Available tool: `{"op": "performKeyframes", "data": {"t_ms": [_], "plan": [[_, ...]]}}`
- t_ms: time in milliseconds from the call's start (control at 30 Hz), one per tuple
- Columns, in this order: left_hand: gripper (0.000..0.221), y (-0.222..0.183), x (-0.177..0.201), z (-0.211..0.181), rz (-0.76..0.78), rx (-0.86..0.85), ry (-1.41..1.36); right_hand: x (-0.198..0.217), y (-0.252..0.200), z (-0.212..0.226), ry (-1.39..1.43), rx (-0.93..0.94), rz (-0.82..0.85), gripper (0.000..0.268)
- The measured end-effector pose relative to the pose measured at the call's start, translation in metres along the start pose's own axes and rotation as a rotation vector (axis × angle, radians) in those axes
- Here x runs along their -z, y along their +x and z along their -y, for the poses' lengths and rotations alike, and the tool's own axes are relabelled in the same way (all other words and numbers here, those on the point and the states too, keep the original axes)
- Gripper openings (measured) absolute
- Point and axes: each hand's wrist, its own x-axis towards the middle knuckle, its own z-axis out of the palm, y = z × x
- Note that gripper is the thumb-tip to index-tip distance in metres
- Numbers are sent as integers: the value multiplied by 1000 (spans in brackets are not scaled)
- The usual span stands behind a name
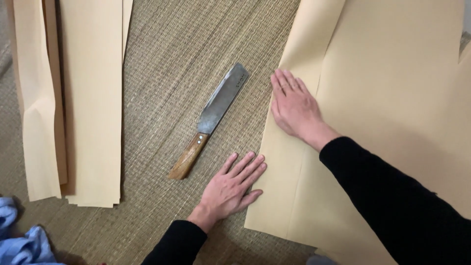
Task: Folding and cutting large sheets of brown paper into strips using a knife.
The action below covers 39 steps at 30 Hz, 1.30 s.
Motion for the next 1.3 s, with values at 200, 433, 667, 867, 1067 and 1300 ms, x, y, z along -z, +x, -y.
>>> {"op": "performKeyframes", "data": {"t_ms": [200,433,667,867,1067,1300], "plan": [[73,6,15,-6,167,88,-130,5,24,-12,78,-4,80,73],[37,115,-14,47,-127,-61,38,5,34,-18,40,-55,109,74],[71,148,-31,78,47,13,49,31,25,1,-24,-74,118,73],[69,154,-25,78,-17,25,-26,12,32,-14,31,-102,105,72],[75,155,-22,74,44,60,-38,2,65,-41,66,-107,106,75],[75,157,-19,73,124,109,-78,-1,117,-67,53,-129,101,83]]}}
